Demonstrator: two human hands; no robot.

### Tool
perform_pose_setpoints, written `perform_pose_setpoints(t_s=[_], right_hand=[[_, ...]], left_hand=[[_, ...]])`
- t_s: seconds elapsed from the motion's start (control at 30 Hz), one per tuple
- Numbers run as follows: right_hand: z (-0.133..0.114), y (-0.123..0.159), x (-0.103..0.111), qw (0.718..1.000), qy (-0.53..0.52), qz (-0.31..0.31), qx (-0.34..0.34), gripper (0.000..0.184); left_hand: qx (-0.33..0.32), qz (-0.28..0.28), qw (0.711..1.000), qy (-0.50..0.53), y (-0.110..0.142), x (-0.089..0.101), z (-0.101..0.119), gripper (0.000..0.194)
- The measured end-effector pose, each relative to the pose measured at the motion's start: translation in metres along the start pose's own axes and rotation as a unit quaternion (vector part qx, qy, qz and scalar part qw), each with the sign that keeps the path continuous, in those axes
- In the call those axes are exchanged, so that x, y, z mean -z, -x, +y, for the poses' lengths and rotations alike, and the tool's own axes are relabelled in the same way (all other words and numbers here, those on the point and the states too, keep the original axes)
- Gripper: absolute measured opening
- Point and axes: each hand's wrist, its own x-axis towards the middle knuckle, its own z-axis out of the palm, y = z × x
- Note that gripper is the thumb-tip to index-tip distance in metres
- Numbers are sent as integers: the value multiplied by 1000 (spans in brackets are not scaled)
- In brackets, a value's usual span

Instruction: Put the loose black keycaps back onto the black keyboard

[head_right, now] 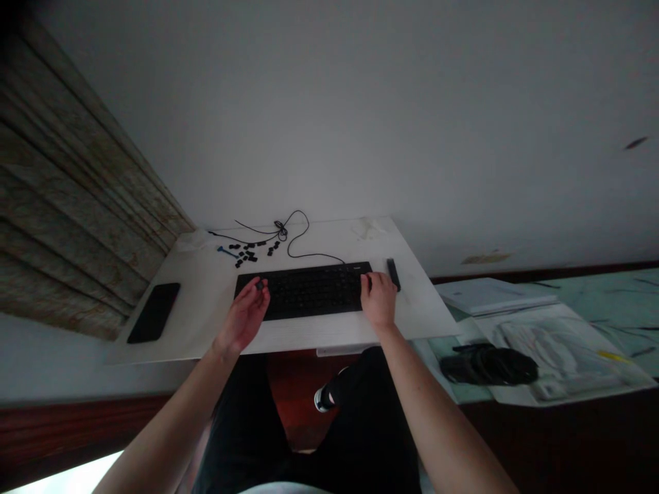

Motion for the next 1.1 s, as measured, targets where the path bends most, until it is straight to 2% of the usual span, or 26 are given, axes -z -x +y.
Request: perform_pose_setpoints(t_s=[0.17, 0.23, 0.3, 0.37, 0.47, 0.57, 0.73, 0.87, 0.93, 0.97, 1.0, 1.1], right_hand=[[-3, 1, 7, 1000, -21, 20, 4, 31], [-14, 5, 12, 998, -51, 23, 11, 29], [-35, 14, 18, 994, -108, 12, 10, 27], [-65, 27, 22, 980, -194, -38, -1, 26], [-111, 48, 26, 928, -323, -187, -8, 24], [-137, 62, 28, 897, -372, -237, -25, 24], [-137, 66, 28, 887, -399, -225, -51, 20], [-132, 68, 25, 869, -432, -226, -88, 17], [-131, 69, 23, 853, -453, -228, -125, 20], [-129, 68, 22, 845, -461, -229, -144, 22], [-128, 66, 21, 839, -466, -228, -161, 24], [-123, 57, 18, 830, -474, -233, -181, 30]], left_hand=[[15, -13, 1000, -5, 15, -4, -15, 16], [14, -20, 999, -22, 22, -2, -27, 19], [14, -26, 999, -43, 29, 1, -42, 24], [16, -30, 997, -63, 34, 4, -59, 27], [12, -37, 996, -80, 36, 5, -76, 28], [-1, -39, 996, -84, 34, 6, -80, 28], [10, -42, 993, -112, 35, 7, -77, 34], [-8, -74, 976, -206, 37, 8, -73, 35], [-57, -94, 946, -304, 33, 13, -64, 31], [-103, -99, 919, -367, 28, 17, -57, 28], [-161, -98, 880, -436, 23, 23, -48, 25], [-353, -84, 708, -606, 3, 48, -17, 21]])
